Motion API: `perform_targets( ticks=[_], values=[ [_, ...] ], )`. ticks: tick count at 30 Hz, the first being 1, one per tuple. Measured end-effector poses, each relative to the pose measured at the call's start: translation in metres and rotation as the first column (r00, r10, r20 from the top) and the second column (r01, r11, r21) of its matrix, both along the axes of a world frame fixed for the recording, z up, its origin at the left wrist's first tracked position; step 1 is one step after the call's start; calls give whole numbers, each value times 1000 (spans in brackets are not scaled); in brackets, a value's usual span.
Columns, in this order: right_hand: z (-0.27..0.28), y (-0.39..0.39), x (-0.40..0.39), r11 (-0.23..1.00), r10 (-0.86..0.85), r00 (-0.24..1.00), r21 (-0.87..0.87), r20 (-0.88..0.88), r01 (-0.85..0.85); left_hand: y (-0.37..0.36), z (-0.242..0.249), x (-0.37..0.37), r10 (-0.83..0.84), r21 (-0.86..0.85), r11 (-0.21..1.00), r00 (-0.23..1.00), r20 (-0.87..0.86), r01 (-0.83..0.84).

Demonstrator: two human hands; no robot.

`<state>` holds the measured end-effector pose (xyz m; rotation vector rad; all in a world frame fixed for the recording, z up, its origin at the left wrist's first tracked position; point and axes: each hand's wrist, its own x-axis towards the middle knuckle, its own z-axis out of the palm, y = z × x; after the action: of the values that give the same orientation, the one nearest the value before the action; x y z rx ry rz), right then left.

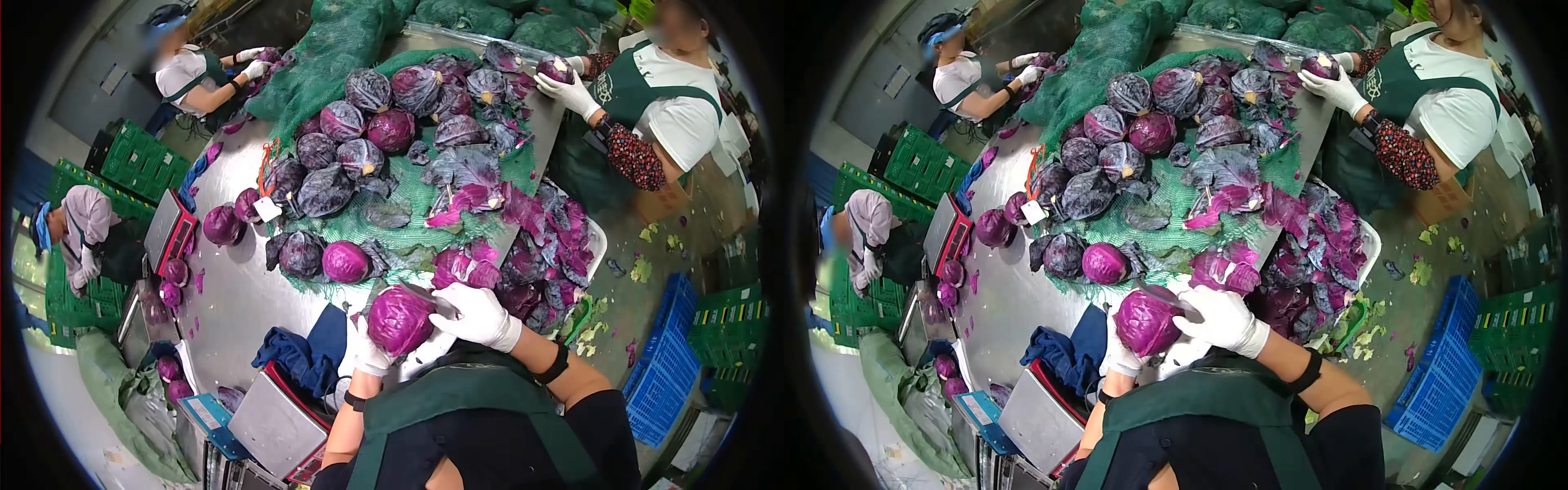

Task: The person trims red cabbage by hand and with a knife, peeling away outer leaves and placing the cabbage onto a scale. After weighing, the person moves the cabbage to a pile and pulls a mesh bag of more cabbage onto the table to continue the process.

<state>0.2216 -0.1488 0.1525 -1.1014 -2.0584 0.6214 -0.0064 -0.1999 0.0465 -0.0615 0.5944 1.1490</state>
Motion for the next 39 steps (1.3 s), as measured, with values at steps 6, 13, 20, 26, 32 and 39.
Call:
perform_targets(
  ticks=[6,13,20,26,32,39],
  values=[
    [9,8,-1,950,302,934,-136,188,-280,-1,9,-4,-62,-70,996,995,-78,57],
    [-40,54,40,984,-71,961,-139,266,112,-15,-65,-33,-14,16,1000,982,-190,17],
    [17,11,-2,810,212,951,-503,-226,-301,5,46,-17,-315,268,861,867,-385,432],
    [-33,5,1,228,-244,757,-794,-607,-563,-15,16,2,-123,85,988,992,-38,126],
    [-45,15,-14,546,-93,730,-648,-677,-531,-21,29,25,-13,379,910,924,-382,169],
    [-54,21,-23,482,-268,803,-796,-532,-366,-15,27,7,37,233,966,953,302,-111]
  ],
)
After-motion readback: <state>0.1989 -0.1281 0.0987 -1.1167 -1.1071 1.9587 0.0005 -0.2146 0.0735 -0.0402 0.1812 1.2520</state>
